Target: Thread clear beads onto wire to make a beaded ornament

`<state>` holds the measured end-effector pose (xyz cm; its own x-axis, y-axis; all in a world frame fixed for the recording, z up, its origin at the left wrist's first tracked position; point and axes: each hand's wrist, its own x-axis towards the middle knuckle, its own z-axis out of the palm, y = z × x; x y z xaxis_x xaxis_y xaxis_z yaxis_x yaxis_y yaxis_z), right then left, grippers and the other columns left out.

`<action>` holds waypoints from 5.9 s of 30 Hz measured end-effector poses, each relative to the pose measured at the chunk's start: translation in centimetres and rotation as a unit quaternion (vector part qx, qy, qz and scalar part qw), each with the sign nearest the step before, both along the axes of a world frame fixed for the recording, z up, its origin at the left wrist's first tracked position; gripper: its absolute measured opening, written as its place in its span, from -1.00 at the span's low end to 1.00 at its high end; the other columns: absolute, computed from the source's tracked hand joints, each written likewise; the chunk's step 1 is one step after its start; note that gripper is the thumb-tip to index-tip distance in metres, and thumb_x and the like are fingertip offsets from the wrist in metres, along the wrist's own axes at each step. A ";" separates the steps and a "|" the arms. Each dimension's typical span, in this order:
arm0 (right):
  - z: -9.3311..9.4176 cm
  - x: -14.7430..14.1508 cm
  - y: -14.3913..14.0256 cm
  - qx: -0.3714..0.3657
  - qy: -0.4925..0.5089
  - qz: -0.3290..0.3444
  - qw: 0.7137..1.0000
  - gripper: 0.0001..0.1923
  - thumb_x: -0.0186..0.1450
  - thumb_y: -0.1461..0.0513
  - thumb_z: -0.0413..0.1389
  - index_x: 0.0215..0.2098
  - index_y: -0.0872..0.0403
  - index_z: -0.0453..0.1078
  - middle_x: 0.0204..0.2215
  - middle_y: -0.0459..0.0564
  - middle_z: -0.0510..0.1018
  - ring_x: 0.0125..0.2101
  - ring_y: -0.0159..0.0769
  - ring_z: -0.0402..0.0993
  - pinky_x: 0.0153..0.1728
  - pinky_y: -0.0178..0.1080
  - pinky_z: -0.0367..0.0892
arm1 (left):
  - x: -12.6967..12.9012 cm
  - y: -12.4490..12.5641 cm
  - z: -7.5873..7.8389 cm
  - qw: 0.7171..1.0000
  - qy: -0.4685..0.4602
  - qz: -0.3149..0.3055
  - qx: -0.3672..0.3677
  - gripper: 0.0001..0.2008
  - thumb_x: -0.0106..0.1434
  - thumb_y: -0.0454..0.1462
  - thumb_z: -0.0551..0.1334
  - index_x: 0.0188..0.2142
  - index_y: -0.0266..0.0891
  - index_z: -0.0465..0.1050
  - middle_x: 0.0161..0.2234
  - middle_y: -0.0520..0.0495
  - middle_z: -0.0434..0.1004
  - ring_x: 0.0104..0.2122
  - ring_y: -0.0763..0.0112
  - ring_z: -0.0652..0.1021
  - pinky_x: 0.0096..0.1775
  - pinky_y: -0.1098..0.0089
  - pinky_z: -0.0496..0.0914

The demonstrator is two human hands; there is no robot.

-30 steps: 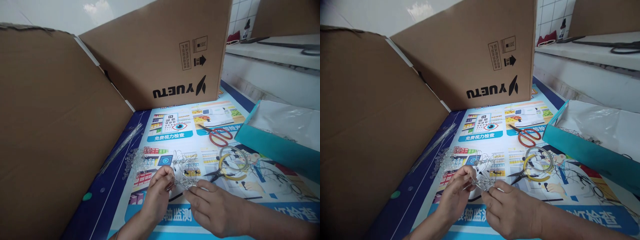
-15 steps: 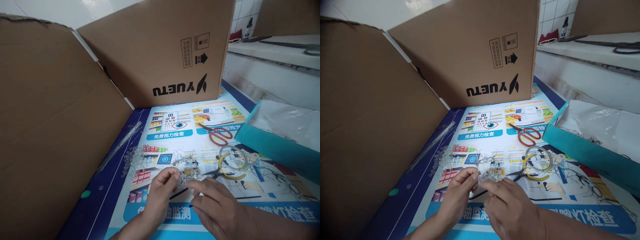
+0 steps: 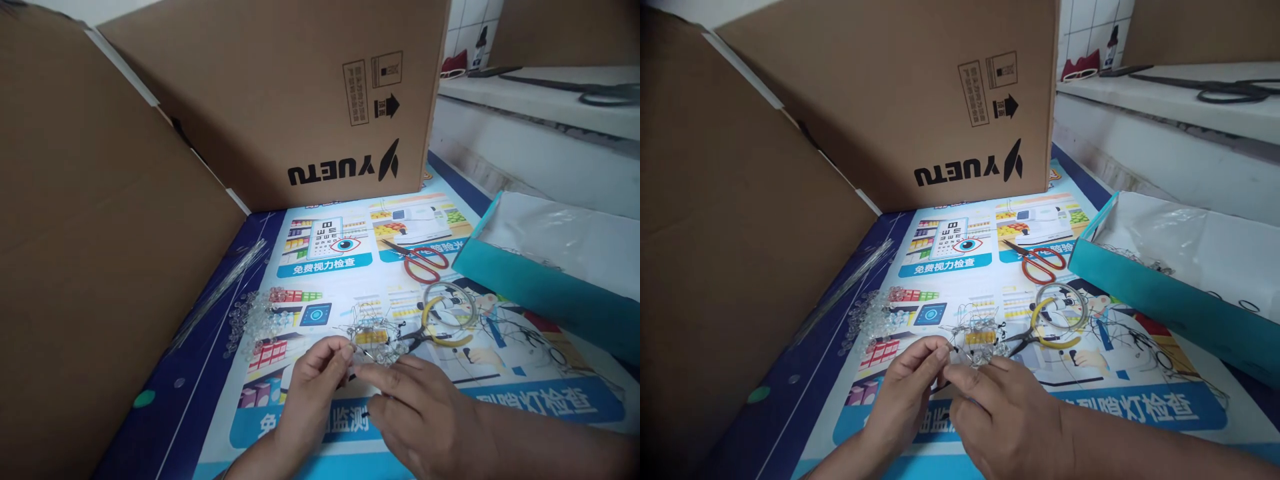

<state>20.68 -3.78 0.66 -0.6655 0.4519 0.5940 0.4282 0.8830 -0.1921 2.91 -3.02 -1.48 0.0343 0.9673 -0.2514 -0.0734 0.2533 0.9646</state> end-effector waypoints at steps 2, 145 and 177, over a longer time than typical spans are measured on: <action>0.4 0.2 0.1 -0.002 0.022 -0.001 1.000 -0.86 0.21 0.35 -0.03 -0.35 0.17 0.36 -0.16 0.14 0.51 -0.18 -0.26 0.42 -0.25 -0.21 0.34 | -0.1 0.0 0.0 1.000 -0.002 0.007 -0.005 -0.79 0.17 -0.15 0.18 -0.41 -0.28 0.35 -0.59 0.08 0.20 -0.55 0.55 0.22 -0.48 0.52 0.15; -2.1 0.2 1.5 0.006 -0.004 -0.030 1.000 -0.81 0.21 0.41 0.02 -0.23 0.20 0.41 -0.27 0.08 0.52 -0.27 -0.24 0.42 -0.26 -0.17 0.35 | -4.4 3.7 -0.1 0.854 0.205 -0.210 0.429 -0.78 0.09 -0.48 0.13 -0.28 -0.25 0.42 -0.33 -0.11 0.35 -0.32 0.40 0.42 -0.32 0.35 0.36; -0.7 1.0 2.1 0.170 -0.095 0.035 0.980 -0.79 0.18 0.33 0.02 -0.27 0.28 0.42 -0.25 0.28 0.50 -0.36 -0.12 0.42 -0.42 -0.09 0.30 | -4.0 3.0 -0.7 0.780 0.324 -0.189 0.500 -0.71 0.05 -0.48 0.17 -0.20 -0.27 0.38 -0.30 -0.14 0.42 -0.30 0.38 0.45 -0.31 0.35 0.40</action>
